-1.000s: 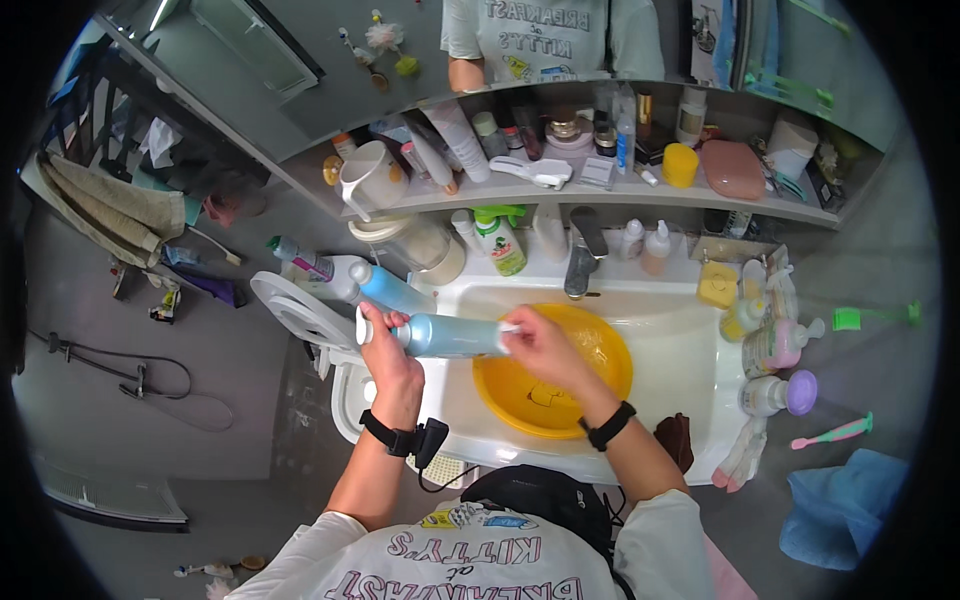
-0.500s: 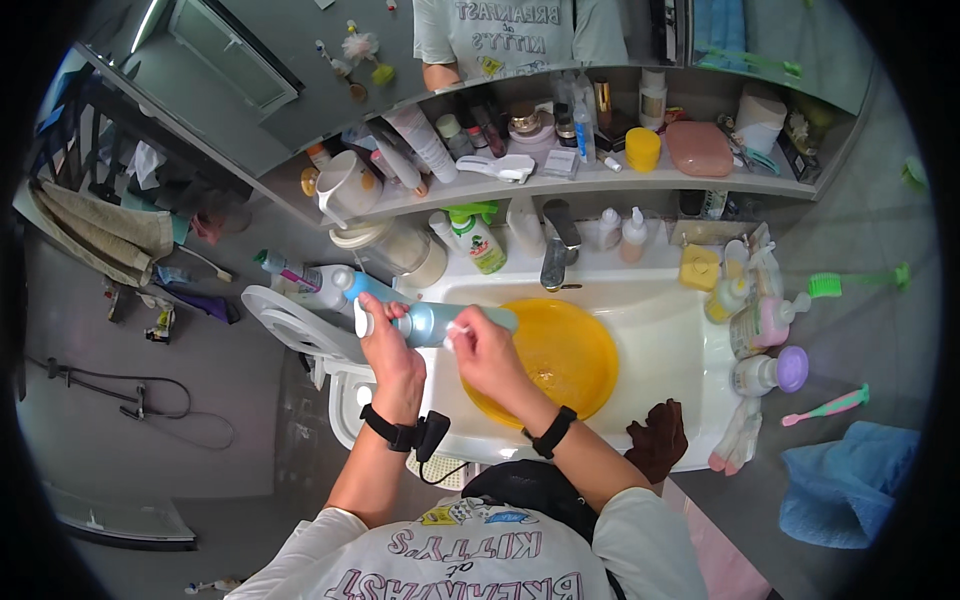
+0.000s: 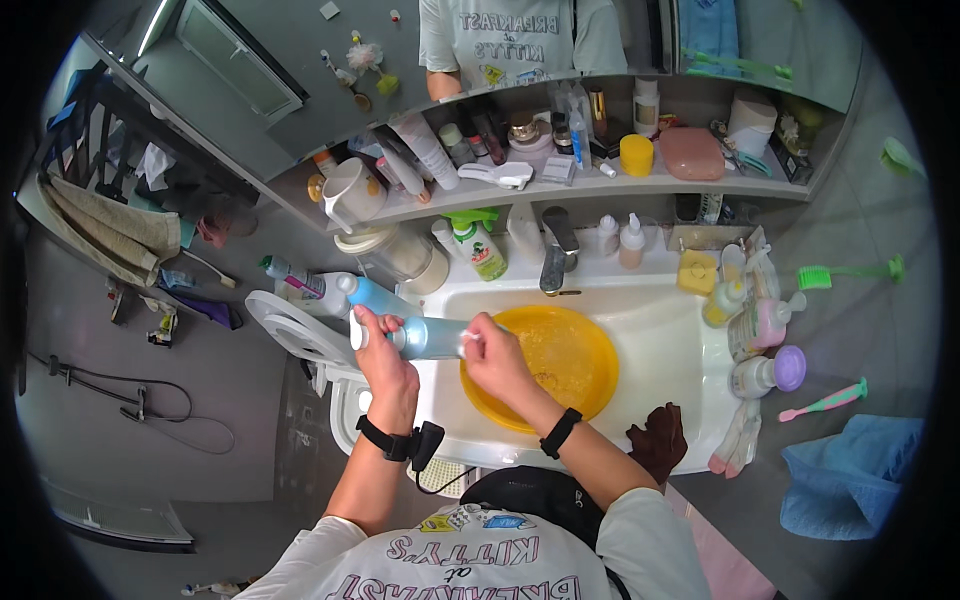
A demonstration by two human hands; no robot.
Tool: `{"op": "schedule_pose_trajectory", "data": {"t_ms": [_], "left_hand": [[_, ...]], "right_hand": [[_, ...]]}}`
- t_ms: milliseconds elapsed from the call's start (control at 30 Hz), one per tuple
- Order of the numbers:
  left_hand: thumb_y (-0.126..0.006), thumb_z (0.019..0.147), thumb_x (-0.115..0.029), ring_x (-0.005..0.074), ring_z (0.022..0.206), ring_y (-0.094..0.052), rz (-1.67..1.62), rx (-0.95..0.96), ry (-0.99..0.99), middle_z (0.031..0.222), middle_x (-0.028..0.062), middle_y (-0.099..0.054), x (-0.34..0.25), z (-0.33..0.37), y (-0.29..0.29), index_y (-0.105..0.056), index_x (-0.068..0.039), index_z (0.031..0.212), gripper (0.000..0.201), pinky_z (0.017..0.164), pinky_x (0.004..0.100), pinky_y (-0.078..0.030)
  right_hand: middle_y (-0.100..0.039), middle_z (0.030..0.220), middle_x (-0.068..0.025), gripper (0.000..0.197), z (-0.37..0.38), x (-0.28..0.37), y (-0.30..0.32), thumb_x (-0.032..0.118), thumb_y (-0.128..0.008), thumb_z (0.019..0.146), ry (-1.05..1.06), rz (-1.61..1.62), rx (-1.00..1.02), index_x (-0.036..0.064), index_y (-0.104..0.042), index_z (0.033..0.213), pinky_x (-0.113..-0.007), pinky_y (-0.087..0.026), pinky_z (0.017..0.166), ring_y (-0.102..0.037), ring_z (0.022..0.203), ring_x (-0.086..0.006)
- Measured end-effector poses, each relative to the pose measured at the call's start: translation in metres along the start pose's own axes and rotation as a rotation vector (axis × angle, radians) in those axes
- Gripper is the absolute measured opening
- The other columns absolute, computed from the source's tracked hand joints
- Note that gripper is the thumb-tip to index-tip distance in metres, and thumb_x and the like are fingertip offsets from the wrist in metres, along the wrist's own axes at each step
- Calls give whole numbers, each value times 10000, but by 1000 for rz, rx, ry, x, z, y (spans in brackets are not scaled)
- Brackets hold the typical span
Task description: Wash a small brown piece of clothing in a basin inside a bathroom sink.
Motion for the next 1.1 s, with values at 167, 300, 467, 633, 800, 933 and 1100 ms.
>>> {"op": "schedule_pose_trajectory", "data": {"t_ms": [167,300,467,633,800,933,1100], "left_hand": [[-494,1034,-366,118,692,-446,-5,-8,-32,681,-16,-428,-11,1,10,-457,-99,805,353,754,296,-432],[-500,1031,-368,134,707,-459,-41,-12,-39,680,-4,-438,-30,6,22,-427,-105,762,383,760,303,-433],[-510,1024,-369,138,658,-413,-96,111,-53,660,-11,-388,-31,1,17,-395,-109,728,411,718,319,-435],[-513,1024,-366,141,648,-396,-132,141,-39,656,-11,-377,-36,5,31,-377,-118,691,437,705,323,-427],[-503,1031,-361,155,671,-429,-62,252,-91,658,4,-405,-44,5,20,-407,-100,701,431,707,323,-421],[-512,1025,-366,128,643,-418,-31,271,-93,646,-14,-398,-37,3,14,-400,-112,724,408,699,313,-427],[-499,1031,-377,118,670,-452,67,81,4,655,-5,-443,-16,-11,-6,-470,-84,770,393,679,285,-414]], "right_hand": [[-612,747,-157,102,16,-29,2,90,-591,893,117,-1,-6,41,-536,964,-363,-490,609,-632,663,-273],[-669,894,-213,160,30,-151,27,105,-588,857,-75,-466,186,57,-591,1009,-488,-507,751,-641,878,-436],[-695,1005,-188,284,-8,-279,27,168,-656,822,-22,-1332,363,102,-713,1091,-426,-495,926,-657,999,-339],[-692,1060,-189,334,-36,-246,-7,298,-715,797,-385,-782,750,36,-724,1005,-446,-511,847,-662,966,-340],[-637,819,-89,297,15,-143,33,242,-717,869,-324,121,120,2,-585,984,-340,-503,802,-634,844,-218],[-612,832,-6,222,12,-11,18,188,-681,903,-178,419,303,16,-569,990,-301,-463,703,-576,787,-122],[-607,811,-73,115,-14,91,-29,125,-630,871,400,-52,172,59,-568,942,-339,-457,667,-591,732,-220]]}}
Point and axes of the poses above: each hand's wrist, its own z-axis towards the middle knuckle, its own y-axis out of the back of the hand, x = y × z, the point moved 7 cm from there along z, towards the middle knuckle
